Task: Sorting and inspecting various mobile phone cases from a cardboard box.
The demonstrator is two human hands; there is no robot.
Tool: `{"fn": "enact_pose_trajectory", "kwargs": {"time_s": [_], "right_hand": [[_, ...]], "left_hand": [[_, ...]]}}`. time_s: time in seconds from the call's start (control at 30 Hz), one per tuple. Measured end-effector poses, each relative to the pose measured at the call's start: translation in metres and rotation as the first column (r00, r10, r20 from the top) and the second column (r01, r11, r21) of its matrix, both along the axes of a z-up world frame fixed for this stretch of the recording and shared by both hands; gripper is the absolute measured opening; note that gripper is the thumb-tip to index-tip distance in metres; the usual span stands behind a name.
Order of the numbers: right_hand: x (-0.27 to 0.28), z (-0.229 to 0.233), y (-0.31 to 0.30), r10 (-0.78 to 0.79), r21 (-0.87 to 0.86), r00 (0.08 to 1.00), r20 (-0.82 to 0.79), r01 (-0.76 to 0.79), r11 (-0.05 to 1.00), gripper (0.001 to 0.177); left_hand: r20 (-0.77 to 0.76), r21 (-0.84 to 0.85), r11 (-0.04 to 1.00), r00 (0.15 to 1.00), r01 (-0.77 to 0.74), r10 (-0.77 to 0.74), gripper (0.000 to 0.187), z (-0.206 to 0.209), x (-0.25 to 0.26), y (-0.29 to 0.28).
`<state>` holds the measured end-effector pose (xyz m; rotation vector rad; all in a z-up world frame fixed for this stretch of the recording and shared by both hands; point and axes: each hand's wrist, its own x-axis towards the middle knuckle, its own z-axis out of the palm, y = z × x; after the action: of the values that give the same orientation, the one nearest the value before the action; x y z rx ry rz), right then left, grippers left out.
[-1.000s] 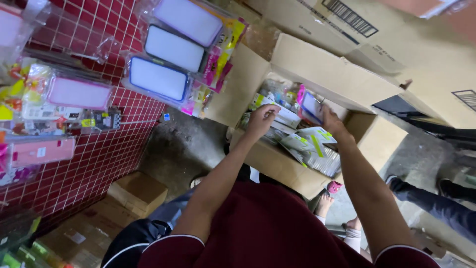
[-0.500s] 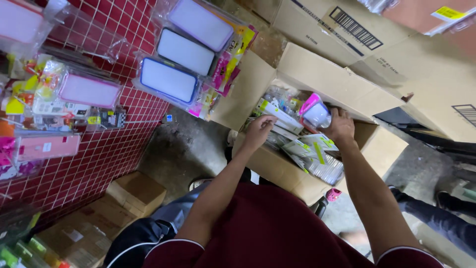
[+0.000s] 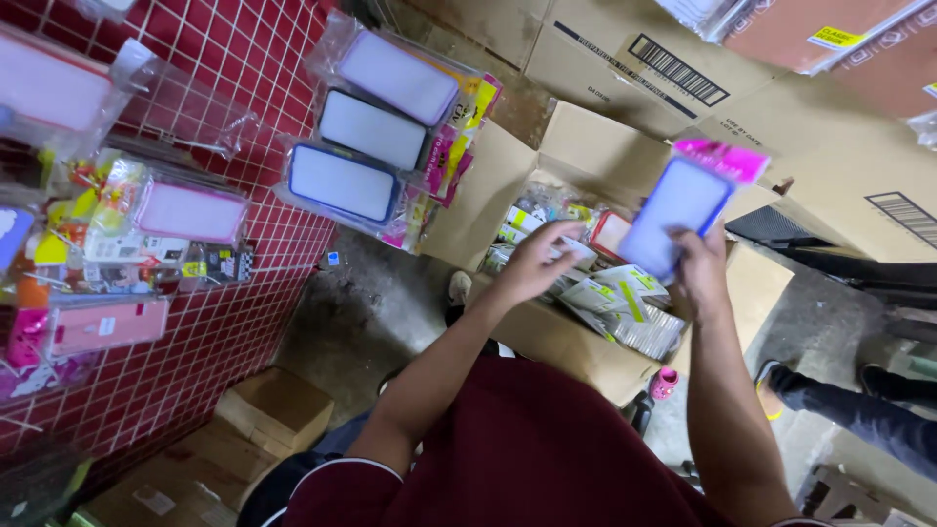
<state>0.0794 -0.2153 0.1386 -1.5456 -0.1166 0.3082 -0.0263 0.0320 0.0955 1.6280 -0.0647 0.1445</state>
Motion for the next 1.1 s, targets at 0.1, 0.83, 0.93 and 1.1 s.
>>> {"fn": "enact_pose_trajectory", "kwargs": {"time_s": [0.1,0.83,0.93,1.1], "right_hand": [[-0.009,0.053,0.049,0.130,0.475,0.958,-0.257,0.008,0.880,0.073],[-0.004,0.099,0.166,0.552,0.801,0.789,-0.268,-0.137,0.583,0.081],[-0.002,0.102,0.169,0.543,0.799,0.800,-0.255,-0.141,0.584,0.080],[0.001,0.105,0.171,0.492,0.816,0.828,-0.268,-0.077,0.573,0.078]], "left_hand": [[-0.027,0.090,0.995,0.999,0.039,-0.036,0.064,0.074,0.000,0.002],[0.102,0.123,0.926,0.933,-0.357,0.346,0.019,0.147,-0.031,0.068],[0.136,0.173,0.928,0.941,-0.330,0.310,0.013,0.155,-0.029,0.072],[0.428,0.365,0.869,0.889,-0.333,0.161,0.021,0.170,-0.030,0.075]]}}
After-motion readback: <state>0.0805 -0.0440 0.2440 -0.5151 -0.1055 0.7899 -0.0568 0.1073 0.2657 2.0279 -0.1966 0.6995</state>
